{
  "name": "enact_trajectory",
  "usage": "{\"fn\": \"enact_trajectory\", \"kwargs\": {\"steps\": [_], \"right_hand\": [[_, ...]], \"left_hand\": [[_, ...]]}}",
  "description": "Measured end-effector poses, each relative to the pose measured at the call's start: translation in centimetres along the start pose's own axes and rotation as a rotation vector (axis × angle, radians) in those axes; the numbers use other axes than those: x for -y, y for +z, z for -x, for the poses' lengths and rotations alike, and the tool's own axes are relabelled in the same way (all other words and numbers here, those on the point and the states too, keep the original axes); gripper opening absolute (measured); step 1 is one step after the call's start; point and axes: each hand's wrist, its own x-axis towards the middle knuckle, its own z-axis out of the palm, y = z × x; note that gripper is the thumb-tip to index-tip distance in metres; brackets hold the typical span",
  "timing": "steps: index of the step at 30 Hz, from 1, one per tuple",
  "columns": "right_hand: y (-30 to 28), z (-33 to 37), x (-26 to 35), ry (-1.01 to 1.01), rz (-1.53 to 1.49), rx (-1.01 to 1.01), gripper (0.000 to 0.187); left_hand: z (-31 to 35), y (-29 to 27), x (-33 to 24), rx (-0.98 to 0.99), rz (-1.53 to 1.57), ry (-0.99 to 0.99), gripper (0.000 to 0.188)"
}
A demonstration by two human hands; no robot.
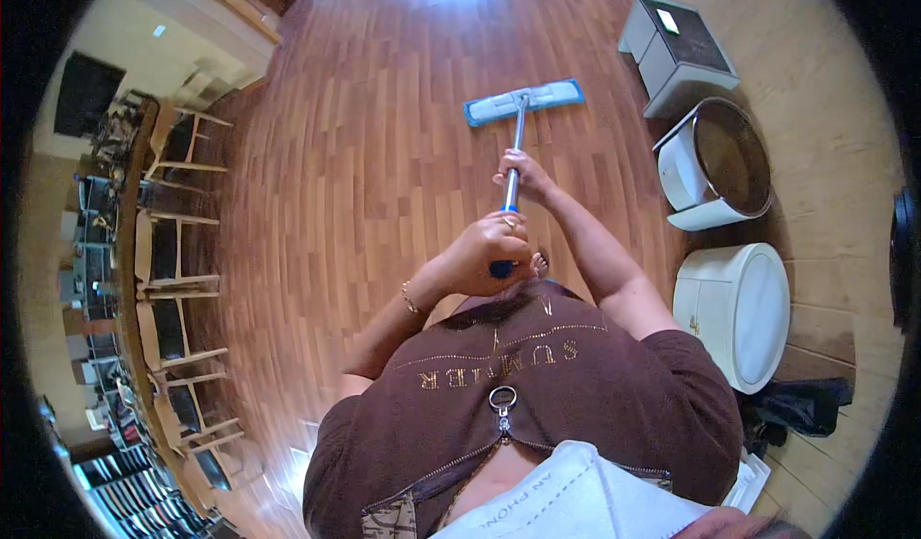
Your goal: Mopping the wooden floor in a workshop or showroom using a flat mop.
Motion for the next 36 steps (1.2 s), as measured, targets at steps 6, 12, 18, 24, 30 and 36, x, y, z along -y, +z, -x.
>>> {"fn": "enact_trajectory", "kwargs": {"steps": [6,12,18,24,30,36], "right_hand": [[-2.3,-4.2,5.4,0.06,0.04,0.154,0.028],[-3.4,-6.2,11.6,0.09,-0.007,0.154,0.024],[-4.4,-7.5,13.9,0.116,0.039,0.169,0.018],[-5.2,-7.8,12.6,0.169,0.106,0.219,0.017],[-5.9,-8.6,4.8,0.081,-0.003,0.098,0.023],[-6.0,-11.4,-7.0,0.227,0.077,0.114,0.024]], "left_hand": [[-3.0,-5.8,-5.7,-0.018,-0.025,-0.037,0.021],[-4.3,-10.3,-8.5,-0.076,0.075,0.105,0.025],[-5.6,-12.3,-8.6,-0.065,0.172,0.223,0.024],[-7.0,-12.1,-6.8,-0.098,0.265,0.314,0.021],[-8.4,-9.6,-1.3,-0.005,0.112,0.188,0.024],[-9.7,-8.1,9.1,0.02,-0.012,0.086,0.02]]}}
